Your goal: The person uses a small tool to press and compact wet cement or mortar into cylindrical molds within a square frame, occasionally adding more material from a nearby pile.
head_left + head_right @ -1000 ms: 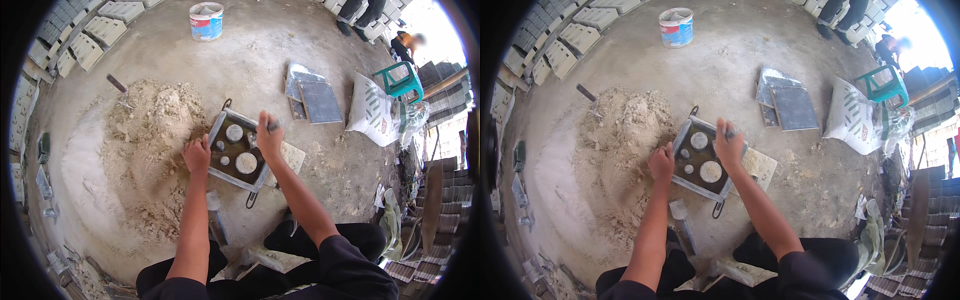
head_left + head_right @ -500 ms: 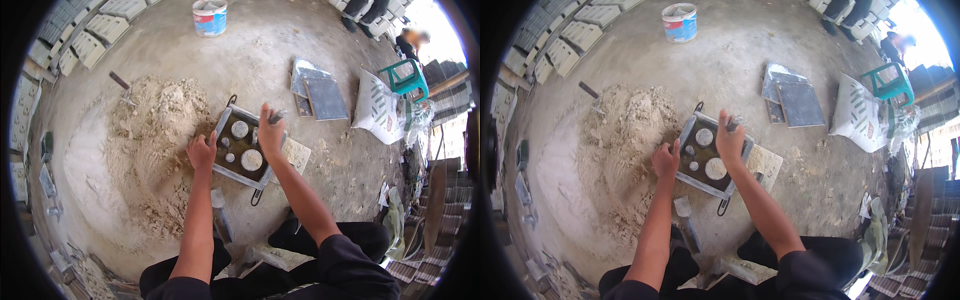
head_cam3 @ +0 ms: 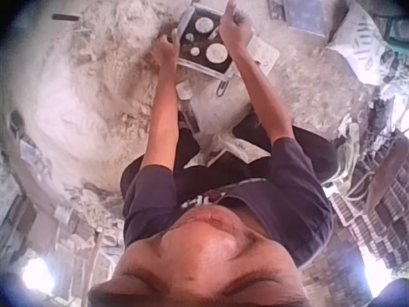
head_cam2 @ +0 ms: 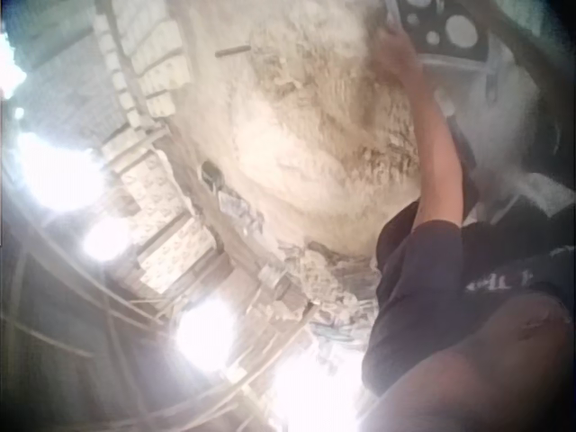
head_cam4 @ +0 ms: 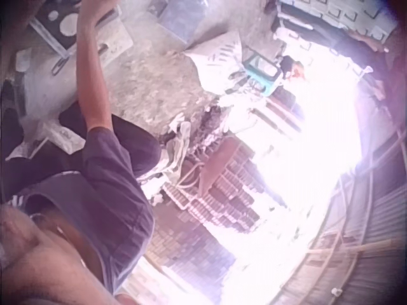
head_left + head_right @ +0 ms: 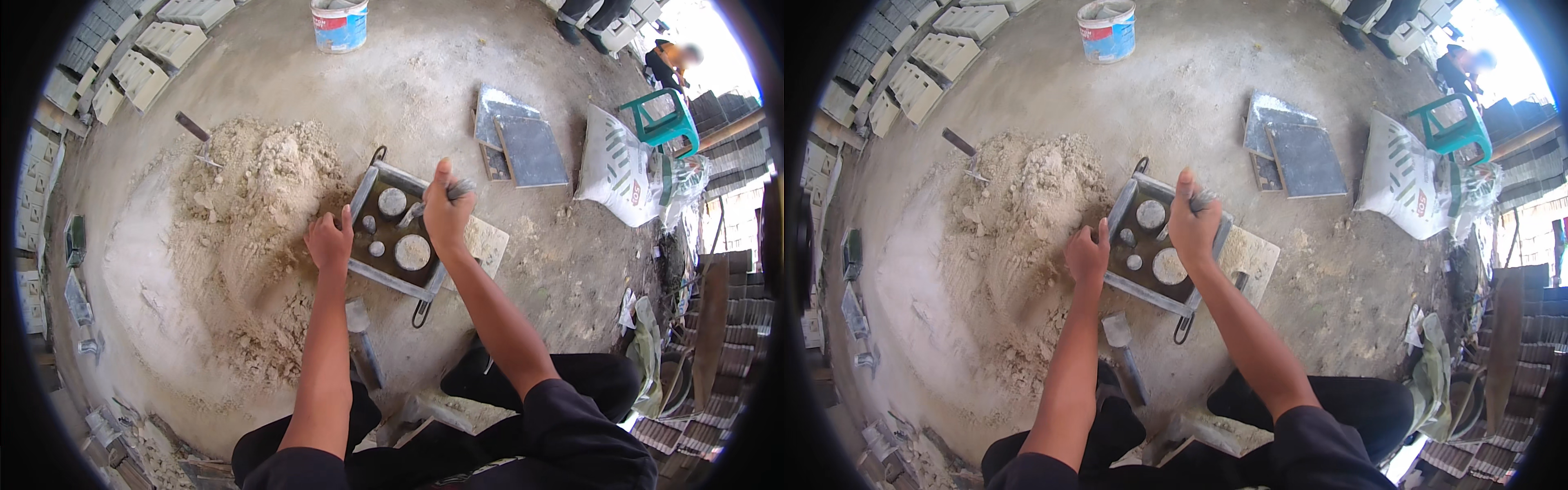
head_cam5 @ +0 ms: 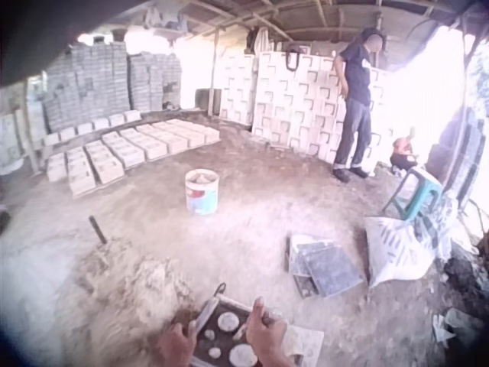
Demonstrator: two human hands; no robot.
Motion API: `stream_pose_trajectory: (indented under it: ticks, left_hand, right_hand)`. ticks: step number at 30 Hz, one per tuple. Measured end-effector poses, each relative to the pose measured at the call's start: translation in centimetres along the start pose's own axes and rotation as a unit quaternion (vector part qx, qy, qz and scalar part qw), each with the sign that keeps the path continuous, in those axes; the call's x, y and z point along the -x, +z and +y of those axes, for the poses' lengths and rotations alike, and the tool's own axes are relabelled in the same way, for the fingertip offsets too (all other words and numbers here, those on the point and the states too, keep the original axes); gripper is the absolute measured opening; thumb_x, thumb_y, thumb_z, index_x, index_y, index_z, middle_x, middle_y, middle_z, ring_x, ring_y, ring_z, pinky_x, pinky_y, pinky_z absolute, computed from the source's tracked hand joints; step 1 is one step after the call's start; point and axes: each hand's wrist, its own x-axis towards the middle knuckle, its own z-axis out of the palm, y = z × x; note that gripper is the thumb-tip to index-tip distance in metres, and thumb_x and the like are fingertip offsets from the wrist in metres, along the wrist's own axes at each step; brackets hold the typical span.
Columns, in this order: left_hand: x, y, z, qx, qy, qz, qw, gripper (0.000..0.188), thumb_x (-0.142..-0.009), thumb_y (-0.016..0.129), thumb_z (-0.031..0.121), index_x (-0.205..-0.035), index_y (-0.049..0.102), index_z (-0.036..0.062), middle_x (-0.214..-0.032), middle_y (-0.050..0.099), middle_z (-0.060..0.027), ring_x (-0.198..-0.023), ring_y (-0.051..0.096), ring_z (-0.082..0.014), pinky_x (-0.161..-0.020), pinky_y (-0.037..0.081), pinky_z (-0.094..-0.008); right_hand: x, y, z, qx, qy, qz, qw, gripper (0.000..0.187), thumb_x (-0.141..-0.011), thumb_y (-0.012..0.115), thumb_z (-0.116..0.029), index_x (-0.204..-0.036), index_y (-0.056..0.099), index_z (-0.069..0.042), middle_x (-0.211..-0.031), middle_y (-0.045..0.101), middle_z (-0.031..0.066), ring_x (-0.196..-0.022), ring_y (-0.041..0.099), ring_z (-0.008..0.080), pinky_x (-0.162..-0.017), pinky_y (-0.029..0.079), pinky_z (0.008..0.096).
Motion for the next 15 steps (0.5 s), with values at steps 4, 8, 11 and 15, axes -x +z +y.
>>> stream_pose_trajectory:
  ticks: [4, 8, 11, 15]
  left_hand:
    - [-0.5, 0.3, 0.6, 0.009, 0.003, 0.005, 1.000, 0.056, -0.091, 0.049, 0.057, -0.077, 0.064, 0.0053, -0.085, 0.067, -0.0132, -0.093, 0.061, -0.0329, -0.087, 0.042, -0.0474]
    - [-0.2, 0.0, 0.3, 0.000, 0.014, 0.010, 1.000, 0.058, -0.089, 0.051, 0.060, -0.076, 0.064, 0.0046, -0.086, 0.067, -0.0138, -0.092, 0.061, -0.0330, -0.086, 0.043, -0.0471]
    - [-0.3, -0.1, 0.4, -0.015, -0.002, -0.020, 1.000, 0.059, -0.089, 0.052, 0.060, -0.076, 0.064, 0.0039, -0.086, 0.068, -0.0142, -0.091, 0.061, -0.0329, -0.086, 0.043, -0.0467]
    - [0.0, -0.1, 0.0, 0.005, 0.002, 0.010, 1.000, 0.059, -0.089, 0.052, 0.060, -0.077, 0.064, 0.0033, -0.086, 0.067, -0.0142, -0.091, 0.060, -0.0330, -0.085, 0.043, -0.0467]
  right_hand:
    - [-2.1, -0.1, 1.9, 0.094, -0.010, -0.095, 0.991, 0.052, -0.099, 0.056, -0.036, -0.058, 0.049, -0.005, -0.052, 0.037, -0.0067, -0.053, 0.032, 0.0044, -0.046, 0.025, 0.0292]
    - [-3.1, -0.8, 1.2, 0.110, -0.027, -0.016, 0.993, 0.052, -0.098, 0.057, -0.036, -0.058, 0.046, -0.005, -0.052, 0.036, -0.0054, -0.053, 0.031, 0.0062, -0.046, 0.025, 0.0316]
    - [-4.7, -0.3, 1.1, 0.129, 0.009, -0.101, 0.986, 0.054, -0.098, 0.057, -0.035, -0.056, 0.042, -0.005, -0.053, 0.035, -0.0060, -0.053, 0.030, 0.0057, -0.046, 0.024, 0.0317]
    - [-3.8, -1.0, 1.5, 0.096, -0.011, -0.148, 0.984, 0.054, -0.097, 0.058, -0.034, -0.055, 0.042, -0.006, -0.052, 0.035, -0.0060, -0.054, 0.031, 0.0056, -0.046, 0.025, 0.0309]
